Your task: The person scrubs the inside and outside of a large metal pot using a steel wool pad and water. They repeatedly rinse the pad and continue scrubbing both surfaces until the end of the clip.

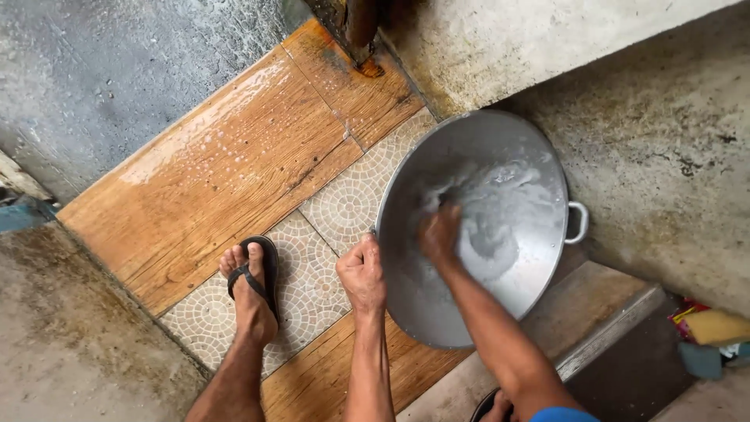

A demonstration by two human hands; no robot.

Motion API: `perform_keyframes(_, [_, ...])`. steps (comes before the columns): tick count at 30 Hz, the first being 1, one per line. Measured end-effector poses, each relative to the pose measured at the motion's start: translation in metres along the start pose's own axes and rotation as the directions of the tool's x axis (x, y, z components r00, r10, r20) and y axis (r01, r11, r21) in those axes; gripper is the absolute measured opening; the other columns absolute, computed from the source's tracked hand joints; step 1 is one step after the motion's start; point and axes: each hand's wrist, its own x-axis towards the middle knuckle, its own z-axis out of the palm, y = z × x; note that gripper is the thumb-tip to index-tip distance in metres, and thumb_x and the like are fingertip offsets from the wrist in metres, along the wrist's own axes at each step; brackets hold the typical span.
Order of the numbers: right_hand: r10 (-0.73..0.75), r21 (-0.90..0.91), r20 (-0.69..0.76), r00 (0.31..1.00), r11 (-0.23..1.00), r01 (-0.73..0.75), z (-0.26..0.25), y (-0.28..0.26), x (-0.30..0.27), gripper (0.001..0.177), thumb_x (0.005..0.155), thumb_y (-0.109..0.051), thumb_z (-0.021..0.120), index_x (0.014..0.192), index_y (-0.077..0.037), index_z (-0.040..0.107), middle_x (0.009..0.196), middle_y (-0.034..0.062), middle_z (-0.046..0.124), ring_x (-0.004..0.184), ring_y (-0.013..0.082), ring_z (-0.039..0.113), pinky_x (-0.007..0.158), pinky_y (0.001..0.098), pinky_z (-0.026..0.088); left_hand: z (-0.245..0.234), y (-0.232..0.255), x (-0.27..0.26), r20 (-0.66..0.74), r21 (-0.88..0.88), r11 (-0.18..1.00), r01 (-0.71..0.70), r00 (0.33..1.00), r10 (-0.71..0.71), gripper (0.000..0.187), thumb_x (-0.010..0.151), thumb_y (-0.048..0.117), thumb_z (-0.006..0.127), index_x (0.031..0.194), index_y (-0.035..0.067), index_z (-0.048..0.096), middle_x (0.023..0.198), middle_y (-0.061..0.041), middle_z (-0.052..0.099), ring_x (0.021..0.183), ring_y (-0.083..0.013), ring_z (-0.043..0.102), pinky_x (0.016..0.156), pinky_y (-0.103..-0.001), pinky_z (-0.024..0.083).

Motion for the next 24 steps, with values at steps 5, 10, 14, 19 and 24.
perform_keyframes(5, [-0.477,-0.901,0.156,0.865,-0.428,-0.074,0.074,-0.09,-0.072,0.069,0.108,-0.062,0.038,0.156,-0.014,0.045,0.166,0.017,0.035,0.159,0.0328,0.009,0.128,0.0531,-0.005,-0.003,0.002,-0.002,0.001,0.058,0.998,-0.013,1.0,0.013,0.053,0.101,0.022,0.063,0.051,0.014,0.048,0.045,0.003,0.04,0.049,-0.0084,0.033,0.045,-0.027,0.029])
perform_keyframes(10, [-0.157,-0.72,0.663,0.732,-0.402,0.566,0.045,0.02,-0.122,0.053,0.102,-0.044,0.035,0.133,-0.007,0.056,0.133,0.0234,0.053,0.134,0.0419,0.038,0.115,0.0583,0.019,-0.001,0.004,-0.007,-0.02,0.076,0.997,-0.027,0.999,0.028,0.048,0.099,0.019,0.063,0.053,0.014,0.049,0.047,0.001,0.04,0.054,-0.0097,0.035,0.049,-0.028,0.032])
perform_keyframes(14, [0.208,-0.265,0.919,0.336,-0.304,0.915,-0.06,-0.012,-0.217,0.06,0.089,-0.016,0.066,0.145,0.002,0.05,0.132,0.0306,0.059,0.131,0.051,0.05,0.114,0.0659,0.029,-0.007,0.014,0.001,-0.045,0.093,0.995,-0.026,0.999,0.03,0.047,0.098,0.019,0.063,0.054,0.014,0.049,0.047,0.001,0.044,0.055,-0.0095,0.037,0.05,-0.028,0.034])
perform_keyframes(19, [0.353,0.267,0.932,0.079,-0.818,0.51,-0.024,-0.234,-0.088,0.052,0.098,-0.018,0.05,0.15,-0.026,0.052,0.14,0.0206,0.059,0.133,0.0444,0.054,0.114,0.0664,0.044,0.008,0.035,0.002,0.006,0.178,0.98,-0.085,0.996,0.086,0.048,0.098,0.022,0.064,0.053,0.01,0.052,0.045,-0.006,0.042,0.053,-0.0114,0.036,0.049,-0.032,0.035])
perform_keyframes(24, [0.492,0.363,0.829,0.266,-0.835,0.413,0.153,-0.294,-0.025,0.04,0.098,-0.029,0.058,0.137,-0.036,0.064,0.133,0.0188,0.068,0.126,0.0418,0.06,0.099,0.0664,0.04,0.015,0.043,0.012,0.067,0.253,0.962,-0.106,0.994,0.092,0.052,0.101,0.029,0.06,0.053,0.009,0.053,0.042,-0.009,0.041,0.051,-0.0116,0.036,0.047,-0.033,0.033])
